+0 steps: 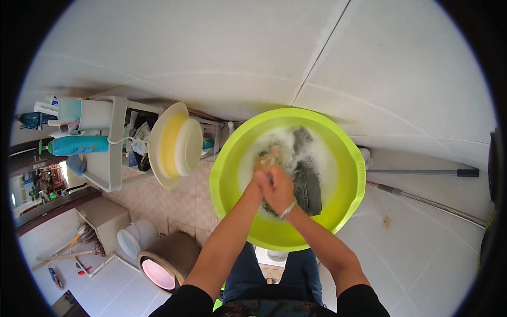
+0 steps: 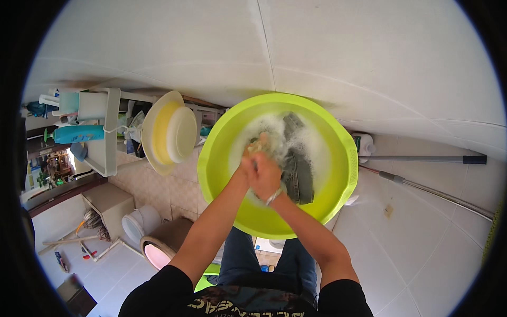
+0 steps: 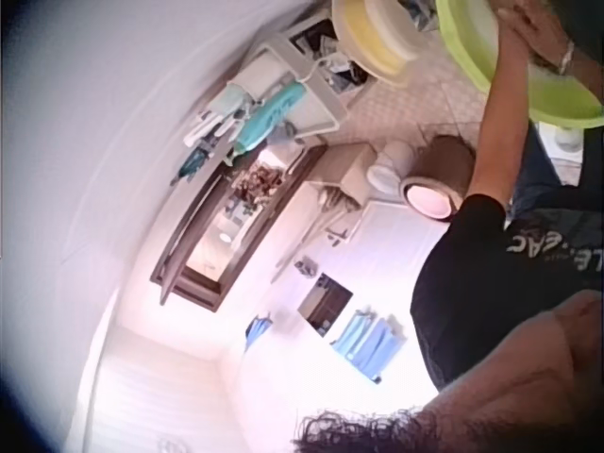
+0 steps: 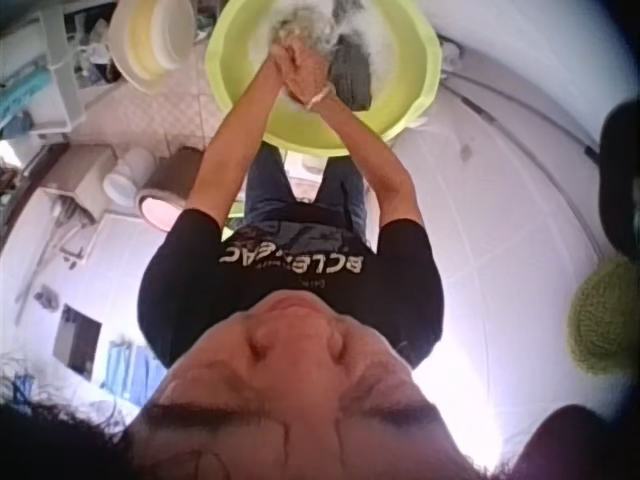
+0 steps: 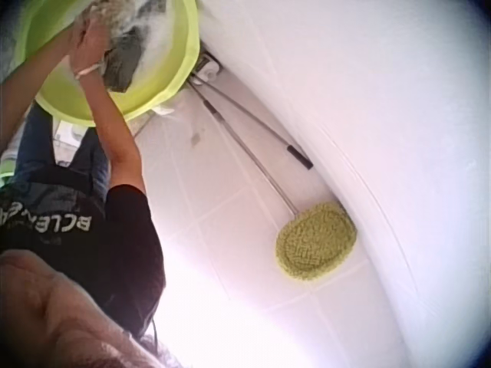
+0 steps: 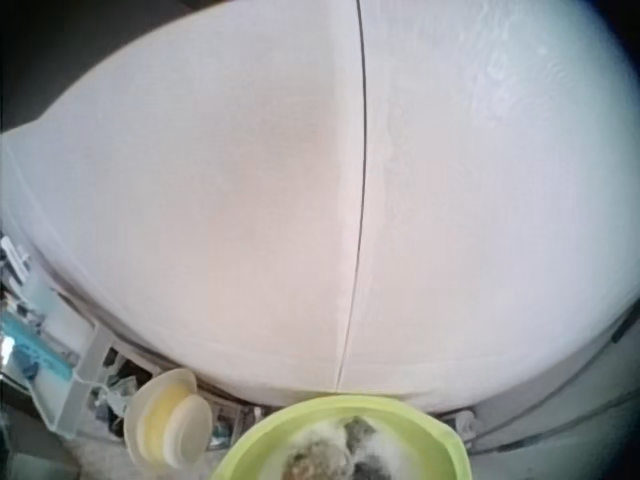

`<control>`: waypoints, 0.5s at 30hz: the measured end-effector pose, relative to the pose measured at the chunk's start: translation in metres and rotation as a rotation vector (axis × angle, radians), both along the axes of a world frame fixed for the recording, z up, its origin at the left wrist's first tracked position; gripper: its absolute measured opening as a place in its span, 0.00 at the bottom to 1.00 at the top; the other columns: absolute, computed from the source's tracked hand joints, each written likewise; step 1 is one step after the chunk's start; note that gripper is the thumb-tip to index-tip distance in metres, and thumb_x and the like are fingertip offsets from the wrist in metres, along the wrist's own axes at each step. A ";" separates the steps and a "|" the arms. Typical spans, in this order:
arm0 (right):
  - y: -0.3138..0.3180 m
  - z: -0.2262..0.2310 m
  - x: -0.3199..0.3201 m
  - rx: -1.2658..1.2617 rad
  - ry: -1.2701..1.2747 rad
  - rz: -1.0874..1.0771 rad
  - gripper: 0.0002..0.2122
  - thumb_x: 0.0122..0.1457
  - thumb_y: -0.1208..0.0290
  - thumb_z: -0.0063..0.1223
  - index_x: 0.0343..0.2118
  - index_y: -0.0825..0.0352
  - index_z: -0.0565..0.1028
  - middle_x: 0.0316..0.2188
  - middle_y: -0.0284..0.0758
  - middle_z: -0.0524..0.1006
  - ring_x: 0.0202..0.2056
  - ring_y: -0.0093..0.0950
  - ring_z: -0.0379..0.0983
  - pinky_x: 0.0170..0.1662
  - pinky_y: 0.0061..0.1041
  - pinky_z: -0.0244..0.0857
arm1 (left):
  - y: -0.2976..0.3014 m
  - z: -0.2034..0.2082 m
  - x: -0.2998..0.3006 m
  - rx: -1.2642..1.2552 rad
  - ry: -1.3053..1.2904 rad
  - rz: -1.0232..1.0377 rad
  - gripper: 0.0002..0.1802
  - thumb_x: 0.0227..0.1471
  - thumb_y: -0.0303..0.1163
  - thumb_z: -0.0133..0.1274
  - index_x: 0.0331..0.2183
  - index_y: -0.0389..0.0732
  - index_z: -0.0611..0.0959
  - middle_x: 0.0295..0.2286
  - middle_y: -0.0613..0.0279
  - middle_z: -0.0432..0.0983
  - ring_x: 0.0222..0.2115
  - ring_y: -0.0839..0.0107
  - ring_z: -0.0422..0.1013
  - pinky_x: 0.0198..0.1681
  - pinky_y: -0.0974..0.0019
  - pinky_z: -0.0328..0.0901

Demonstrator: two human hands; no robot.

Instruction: The person hand washes a gray cloth in a yellow basin filled with soapy water. They repeatedly submerge, scrub, and wring the cloth, then lift it to inspect before continuing to agitate it in the basin.

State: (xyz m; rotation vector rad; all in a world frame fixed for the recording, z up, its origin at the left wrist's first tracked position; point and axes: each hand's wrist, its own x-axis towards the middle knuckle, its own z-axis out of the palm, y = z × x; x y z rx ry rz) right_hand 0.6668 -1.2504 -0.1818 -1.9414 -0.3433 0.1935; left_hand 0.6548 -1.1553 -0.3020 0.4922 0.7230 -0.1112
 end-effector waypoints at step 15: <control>-0.020 0.013 0.029 -0.048 -0.052 -0.250 0.12 0.53 0.69 0.57 0.16 0.63 0.70 0.11 0.39 0.66 0.14 0.39 0.66 0.19 0.32 0.60 | -0.053 0.120 0.014 0.372 0.392 -0.120 0.12 0.56 0.35 0.50 0.23 0.41 0.75 0.21 0.71 0.70 0.22 0.77 0.67 0.21 0.69 0.60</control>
